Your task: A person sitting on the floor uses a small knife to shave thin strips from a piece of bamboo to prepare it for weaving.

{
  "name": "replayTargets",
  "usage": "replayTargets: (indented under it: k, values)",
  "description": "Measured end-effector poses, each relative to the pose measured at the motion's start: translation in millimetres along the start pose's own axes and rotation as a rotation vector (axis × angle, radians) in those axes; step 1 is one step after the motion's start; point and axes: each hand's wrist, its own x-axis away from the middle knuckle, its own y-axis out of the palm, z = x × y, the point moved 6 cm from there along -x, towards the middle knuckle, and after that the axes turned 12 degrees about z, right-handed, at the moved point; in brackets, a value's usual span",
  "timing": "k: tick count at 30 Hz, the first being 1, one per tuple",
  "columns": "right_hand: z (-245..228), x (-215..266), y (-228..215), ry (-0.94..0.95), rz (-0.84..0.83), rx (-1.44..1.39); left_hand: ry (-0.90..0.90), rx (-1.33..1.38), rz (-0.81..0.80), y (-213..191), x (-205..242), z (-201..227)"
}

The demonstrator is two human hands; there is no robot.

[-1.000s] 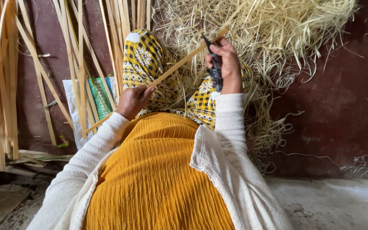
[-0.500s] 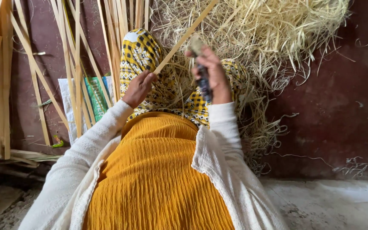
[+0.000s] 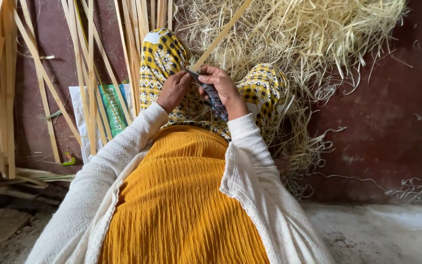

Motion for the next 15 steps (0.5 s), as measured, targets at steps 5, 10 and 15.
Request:
replayTargets:
  k: [5,10,15]
  values:
    - [-19,1,-3,-0.009,-0.003,-0.041,0.034,-0.044,-0.043,-4,1,6]
    - [-24,0,-13,0.000,-0.008,-0.098,0.009,-0.036,-0.064,-6,11,6]
    - [-50,9,-17,0.094,-0.038,-0.259,-0.186,-0.114,-0.111,-11,22,21]
